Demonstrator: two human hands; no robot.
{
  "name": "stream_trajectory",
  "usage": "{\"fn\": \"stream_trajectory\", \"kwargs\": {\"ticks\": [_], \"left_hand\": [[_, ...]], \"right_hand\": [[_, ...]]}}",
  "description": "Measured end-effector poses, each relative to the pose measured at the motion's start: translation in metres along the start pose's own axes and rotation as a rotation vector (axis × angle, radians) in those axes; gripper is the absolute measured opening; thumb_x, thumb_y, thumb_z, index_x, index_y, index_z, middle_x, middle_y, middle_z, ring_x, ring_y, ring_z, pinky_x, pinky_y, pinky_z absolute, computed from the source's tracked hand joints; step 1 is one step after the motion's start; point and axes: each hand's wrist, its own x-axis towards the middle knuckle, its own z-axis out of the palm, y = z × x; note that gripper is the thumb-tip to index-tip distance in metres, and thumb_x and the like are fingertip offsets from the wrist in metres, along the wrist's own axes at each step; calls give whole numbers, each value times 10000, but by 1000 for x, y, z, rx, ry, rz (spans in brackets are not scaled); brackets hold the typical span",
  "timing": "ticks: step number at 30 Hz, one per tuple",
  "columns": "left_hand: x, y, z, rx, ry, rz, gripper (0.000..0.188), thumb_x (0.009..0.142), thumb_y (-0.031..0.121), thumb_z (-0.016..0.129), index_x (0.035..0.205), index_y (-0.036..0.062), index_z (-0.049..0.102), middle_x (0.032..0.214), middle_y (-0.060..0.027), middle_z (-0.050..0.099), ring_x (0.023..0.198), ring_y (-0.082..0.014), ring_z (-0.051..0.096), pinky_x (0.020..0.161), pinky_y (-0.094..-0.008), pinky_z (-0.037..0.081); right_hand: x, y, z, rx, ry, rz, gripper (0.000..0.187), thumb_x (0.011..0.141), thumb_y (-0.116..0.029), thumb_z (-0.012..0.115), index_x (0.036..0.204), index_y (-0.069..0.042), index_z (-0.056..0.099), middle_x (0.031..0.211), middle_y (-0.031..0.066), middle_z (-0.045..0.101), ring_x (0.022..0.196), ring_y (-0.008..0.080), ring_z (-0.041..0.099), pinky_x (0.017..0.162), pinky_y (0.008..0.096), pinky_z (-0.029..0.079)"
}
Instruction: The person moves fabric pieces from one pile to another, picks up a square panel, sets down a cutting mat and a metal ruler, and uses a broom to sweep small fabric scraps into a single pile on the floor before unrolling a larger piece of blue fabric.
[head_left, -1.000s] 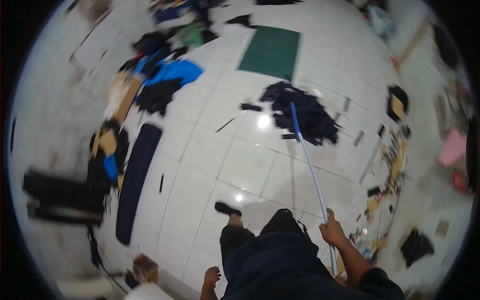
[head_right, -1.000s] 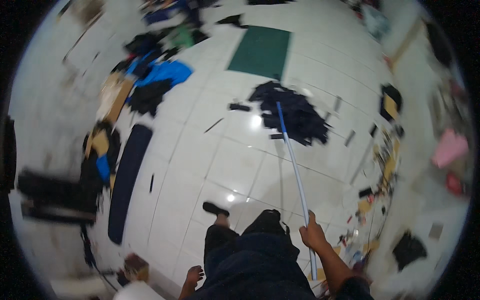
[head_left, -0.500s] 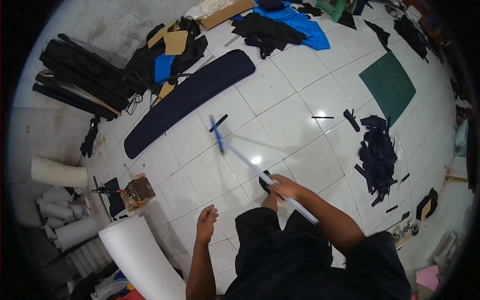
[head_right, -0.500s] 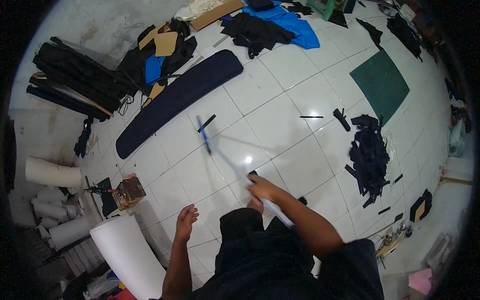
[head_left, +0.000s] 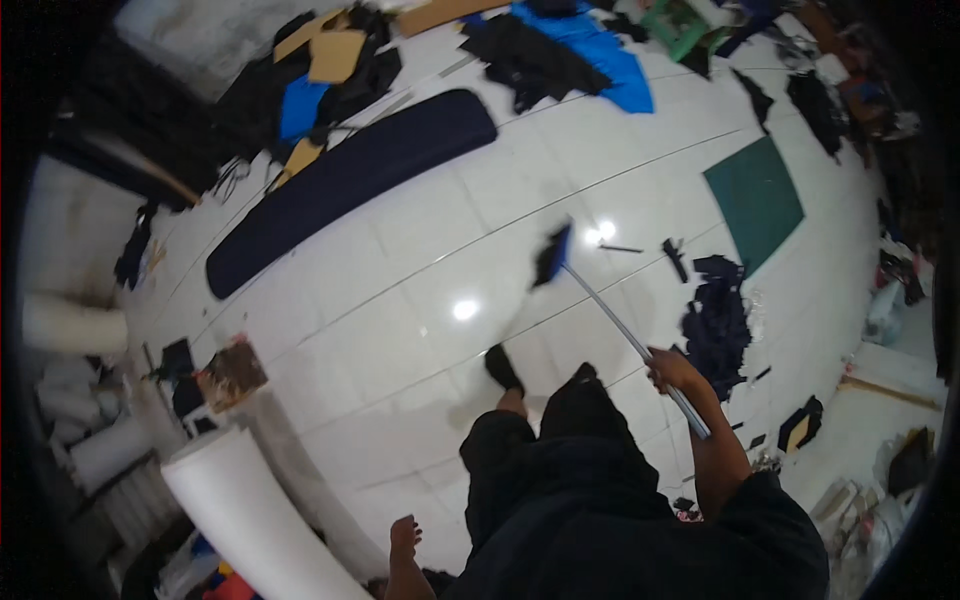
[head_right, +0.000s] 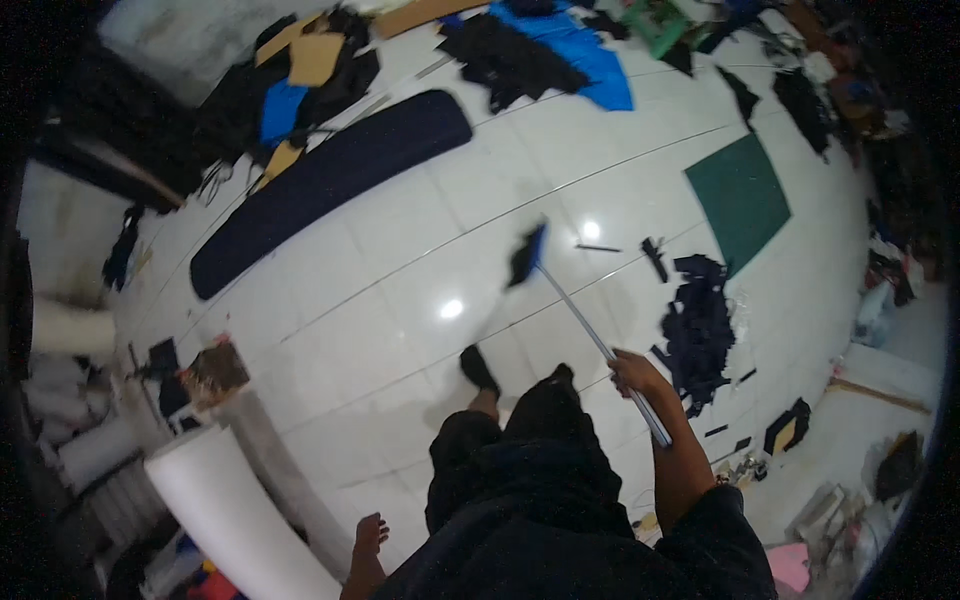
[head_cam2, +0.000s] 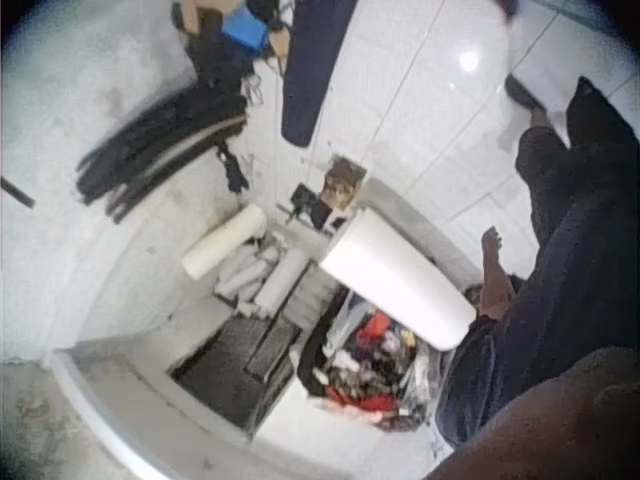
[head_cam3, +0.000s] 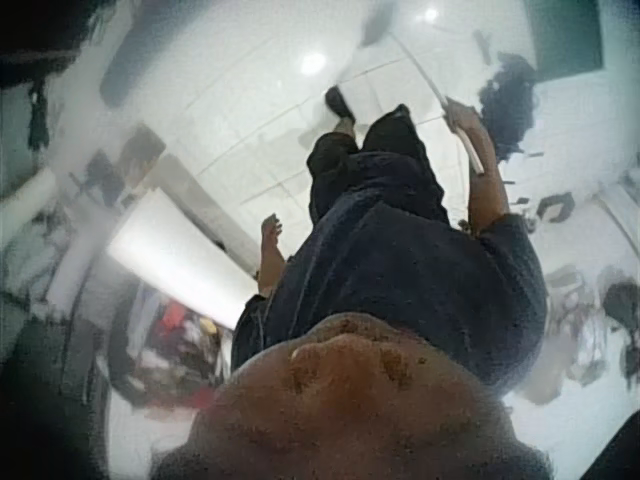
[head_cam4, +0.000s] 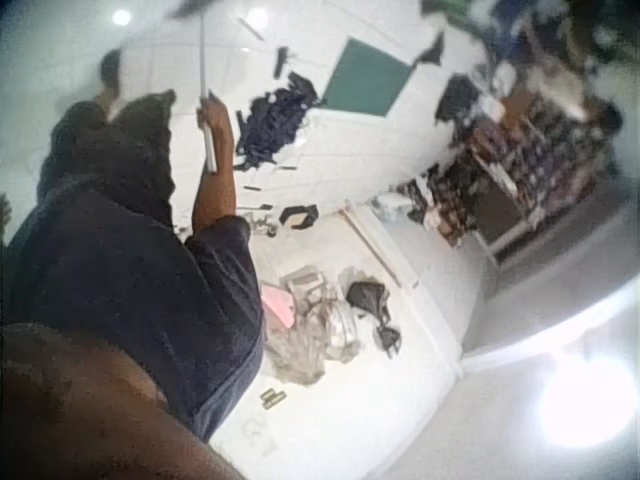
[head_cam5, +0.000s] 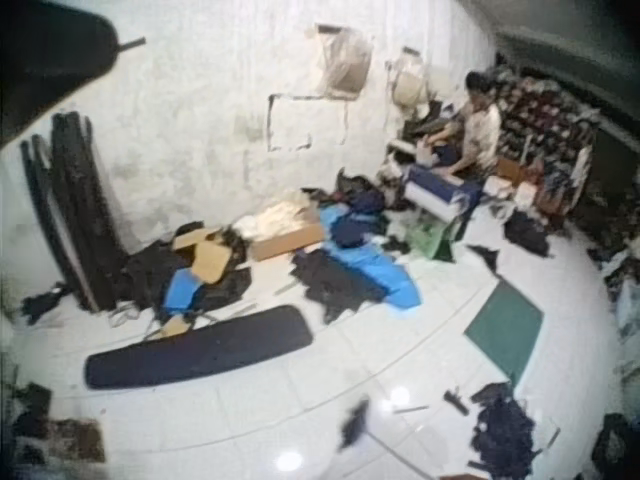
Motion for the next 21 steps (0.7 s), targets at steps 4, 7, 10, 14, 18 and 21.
{"fn": "stream_trajectory", "kwargs": {"ticks": [4, 7, 10, 14, 18, 21], "left_hand": [[8, 66, 72, 80, -117, 100, 313, 814, 285, 518, 1052, 85, 476, 863, -62, 525, 699, -192, 520, 598, -340, 427], [-18, 154, 118, 126, -219, 450, 316, 811, 270, 478, 1023, 36, 496, 846, -48, 525, 704, -149, 509, 590, -279, 407], [-85, 237, 167, 2, -204, 738, 336, 822, 263, 481, 1069, 36, 490, 910, -58, 535, 776, -157, 511, 663, -276, 407], [-150, 281, 234, 97, -116, 831, 378, 860, 334, 468, 1086, 32, 472, 932, -76, 534, 792, -164, 518, 672, -283, 409], [-144, 249, 284, 243, -118, 793, 337, 834, 317, 489, 1023, 38, 489, 873, -60, 528, 709, -142, 510, 567, -252, 404], [-176, 199, 333, 455, -170, 645, 276, 829, 299, 495, 1010, 92, 501, 834, -29, 531, 679, -134, 512, 562, -261, 398]], "right_hand": [[-30, 92, -119, 32, 291, 102, 541, 780, -112, 507, 1276, -6, 319, 584, 62, 470, 398, 142, 433, 349, 286, 377], [-42, 123, -157, -11, 417, 23, 545, 751, -87, 514, 1255, 19, 334, 604, 71, 483, 406, 149, 443, 354, 294, 386], [-75, 123, -165, 224, 418, -33, 574, 737, -90, 515, 1277, -51, 327, 599, 66, 478, 404, 138, 436, 345, 300, 382], [-48, 83, -171, 418, 272, -172, 498, 773, -109, 487, 1257, -81, 373, 565, 20, 441, 384, 100, 399, 334, 264, 371], [34, 70, -232, 398, 108, -237, 549, 779, -149, 526, 1278, -28, 334, 569, 30, 478, 439, 121, 455, 370, 276, 394], [46, 126, -312, 304, 140, -120, 505, 783, -182, 522, 1242, -23, 384, 625, 59, 528, 455, 147, 490, 391, 315, 418]]}}
